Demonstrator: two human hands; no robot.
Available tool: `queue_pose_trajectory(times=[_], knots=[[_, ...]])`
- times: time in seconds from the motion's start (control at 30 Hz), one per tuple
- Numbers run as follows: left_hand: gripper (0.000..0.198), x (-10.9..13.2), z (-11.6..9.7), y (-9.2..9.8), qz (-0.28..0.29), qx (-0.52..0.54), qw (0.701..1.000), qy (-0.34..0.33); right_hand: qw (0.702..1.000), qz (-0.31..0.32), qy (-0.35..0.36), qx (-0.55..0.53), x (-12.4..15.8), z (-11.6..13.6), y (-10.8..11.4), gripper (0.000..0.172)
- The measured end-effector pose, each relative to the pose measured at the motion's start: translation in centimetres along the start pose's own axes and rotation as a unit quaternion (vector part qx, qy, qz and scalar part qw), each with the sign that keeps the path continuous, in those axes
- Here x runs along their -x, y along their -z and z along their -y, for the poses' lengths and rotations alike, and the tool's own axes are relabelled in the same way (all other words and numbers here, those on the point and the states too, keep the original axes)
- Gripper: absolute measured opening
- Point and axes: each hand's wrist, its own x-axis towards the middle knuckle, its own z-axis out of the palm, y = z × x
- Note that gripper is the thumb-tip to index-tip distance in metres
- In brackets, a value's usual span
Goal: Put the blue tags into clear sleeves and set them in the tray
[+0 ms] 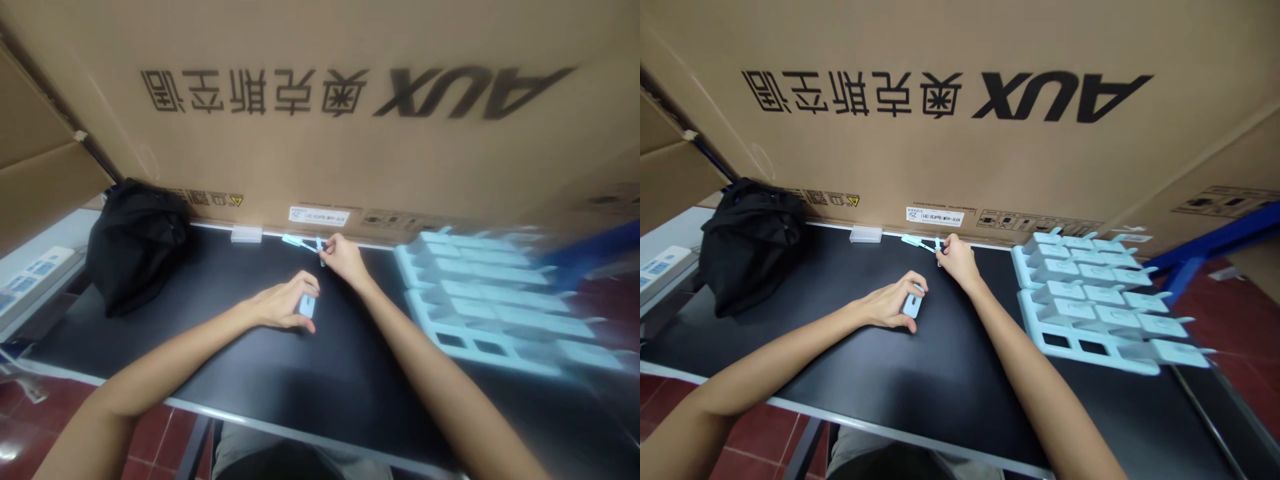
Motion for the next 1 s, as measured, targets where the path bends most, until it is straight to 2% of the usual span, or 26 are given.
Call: queue_pose_trajectory(times=[0.17, 0.37, 0.5, 0.63, 0.73, 0.87, 1.0], knots=[[0.044, 0.0, 0.4, 0.2, -0.006, 0.018, 0.999, -0.048, 0.999, 0.021, -0.028, 0.015, -0.2, 0.2, 0.9, 0.025], [0.035, -0.1, 0.6, -0.1, -0.018, 0.012, 0.998, -0.061, 0.999, 0.021, -0.03, -0.003, 1.9, 0.6, 3.7, 0.011], [0.036, -0.3, 0.7, -0.2, -0.02, 0.02, 0.998, -0.062, 0.992, 0.021, 0.017, -0.127, 5.7, 1.3, 5.6, 0.015], [0.037, -0.6, 0.5, 0.1, -0.025, 0.049, 0.996, -0.076, 0.954, 0.065, 0.032, -0.291, 9.7, 3.0, 6.9, 0.024], [0.04, -0.6, 0.4, 0.3, -0.013, 0.064, 0.994, -0.082, 0.94, 0.053, 0.061, -0.332, 11.7, 4.2, 7.1, 0.027], [0.046, -0.3, 0.4, 0.2, 0.0, 0.052, 0.997, -0.051, 0.939, 0.047, 0.109, -0.322, 12.7, 4.7, 6.7, 0.021], [0.05, -0.3, 0.3, 0.0, -0.008, 0.027, 0.999, -0.024, 0.963, 0.003, 0.174, -0.206, 12.6, 4.5, 6.2, 0.012]])
